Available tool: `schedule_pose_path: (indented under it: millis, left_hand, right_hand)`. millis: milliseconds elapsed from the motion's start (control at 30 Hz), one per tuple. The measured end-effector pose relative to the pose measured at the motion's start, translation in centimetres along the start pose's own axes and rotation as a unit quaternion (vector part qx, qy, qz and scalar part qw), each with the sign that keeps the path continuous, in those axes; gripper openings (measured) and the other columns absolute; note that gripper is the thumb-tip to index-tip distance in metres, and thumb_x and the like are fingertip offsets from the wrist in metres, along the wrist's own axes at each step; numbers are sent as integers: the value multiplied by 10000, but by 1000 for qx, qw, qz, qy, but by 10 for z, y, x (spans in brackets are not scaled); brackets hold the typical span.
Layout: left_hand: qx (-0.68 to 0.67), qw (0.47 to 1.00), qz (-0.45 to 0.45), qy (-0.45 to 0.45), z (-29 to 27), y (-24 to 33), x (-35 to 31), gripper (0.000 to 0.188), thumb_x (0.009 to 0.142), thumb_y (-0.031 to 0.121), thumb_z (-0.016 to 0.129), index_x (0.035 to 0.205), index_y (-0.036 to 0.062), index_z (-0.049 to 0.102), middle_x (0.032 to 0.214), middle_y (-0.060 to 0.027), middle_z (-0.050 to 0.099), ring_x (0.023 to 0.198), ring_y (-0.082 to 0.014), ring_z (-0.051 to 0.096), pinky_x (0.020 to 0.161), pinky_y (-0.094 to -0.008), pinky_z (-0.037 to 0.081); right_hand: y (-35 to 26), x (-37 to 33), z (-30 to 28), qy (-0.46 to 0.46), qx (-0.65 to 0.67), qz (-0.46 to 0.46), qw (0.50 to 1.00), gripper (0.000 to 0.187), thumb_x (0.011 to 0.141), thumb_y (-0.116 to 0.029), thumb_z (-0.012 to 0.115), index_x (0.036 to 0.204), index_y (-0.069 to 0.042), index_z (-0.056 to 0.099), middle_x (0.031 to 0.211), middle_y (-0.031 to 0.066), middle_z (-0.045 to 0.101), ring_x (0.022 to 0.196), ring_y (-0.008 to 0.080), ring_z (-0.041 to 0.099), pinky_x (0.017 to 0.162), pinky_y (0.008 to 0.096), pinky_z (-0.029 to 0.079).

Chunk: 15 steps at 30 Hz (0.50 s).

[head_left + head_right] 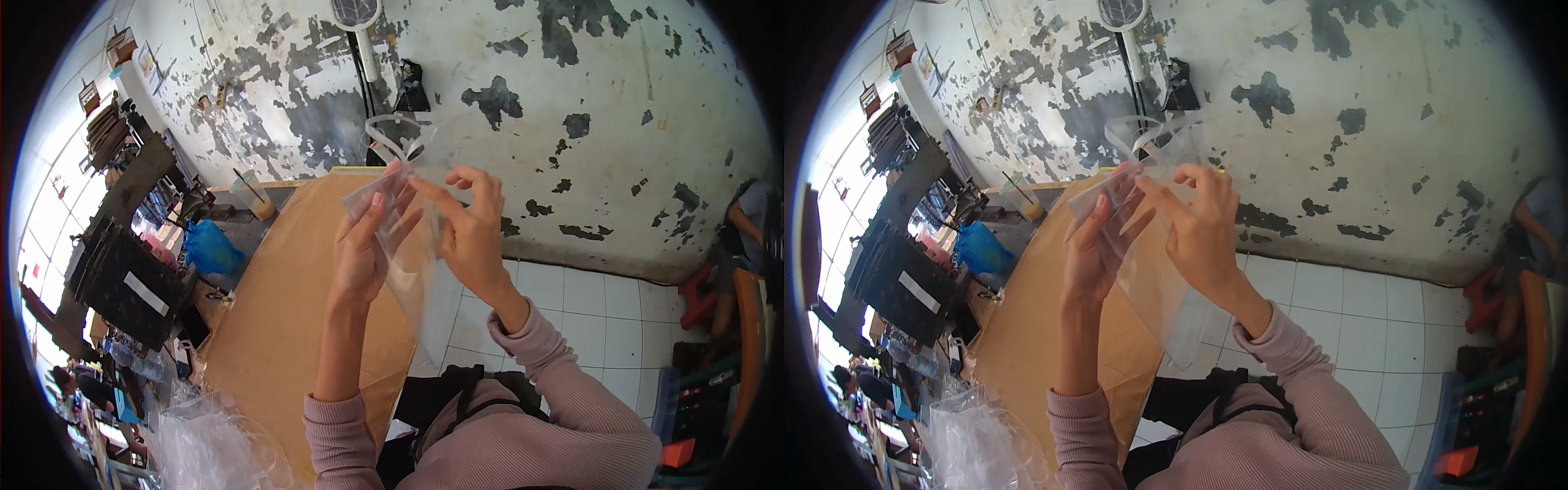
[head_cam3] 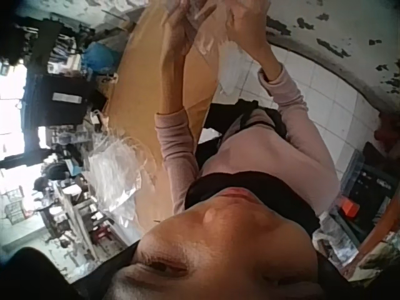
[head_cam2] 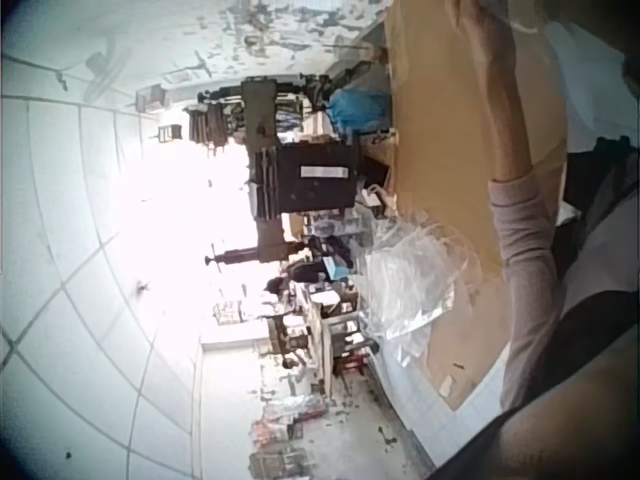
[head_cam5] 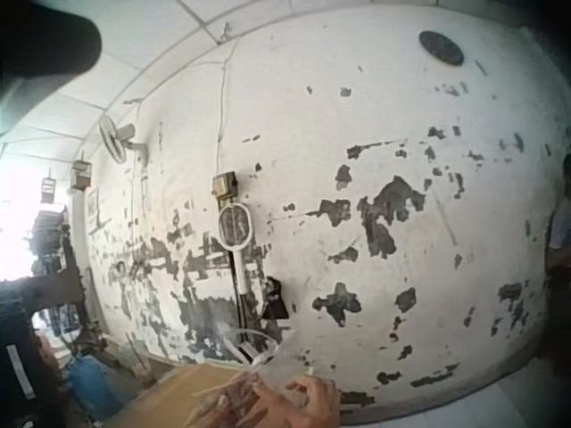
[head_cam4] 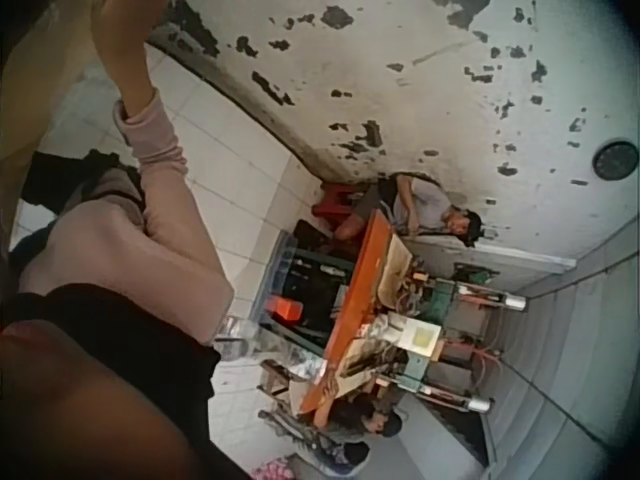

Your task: The person picks up a stack of plastic bags, moves them to a work table, and then handles individual clear plastic bags one at a time, smoothing them out on the table and checking their surfaces.

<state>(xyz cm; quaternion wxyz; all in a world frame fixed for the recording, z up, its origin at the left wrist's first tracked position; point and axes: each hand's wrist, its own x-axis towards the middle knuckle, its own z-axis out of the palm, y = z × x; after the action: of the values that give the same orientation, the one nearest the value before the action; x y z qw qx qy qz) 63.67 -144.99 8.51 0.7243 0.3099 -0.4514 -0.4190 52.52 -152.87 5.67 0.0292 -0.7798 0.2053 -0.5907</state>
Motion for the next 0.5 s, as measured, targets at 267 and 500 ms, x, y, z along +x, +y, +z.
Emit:
schedule_pose_path:
  millis: [267,500]
  left_hand:
    - [22,999,-27,0,-3,7,-4,441,884,225,414,1257,0,347,1244,-126,418,1175,-243,379,927,-393,351]
    - [10,996,-57,-65,6,-5,6,545,860,305,446,1285,4,288,1290,-138,362,1208,-263,329,945,-434,322]
  right_hand:
    - [63,3,16,34,43,129,990,577,602,94,456,1064,-231,574,933,88,408,868,256,397,760,372,329]
    - [96,-9,17,16,-1,155,988,565,638,90,442,1071,-253,564,927,101,412,848,261,400,753,382,349]
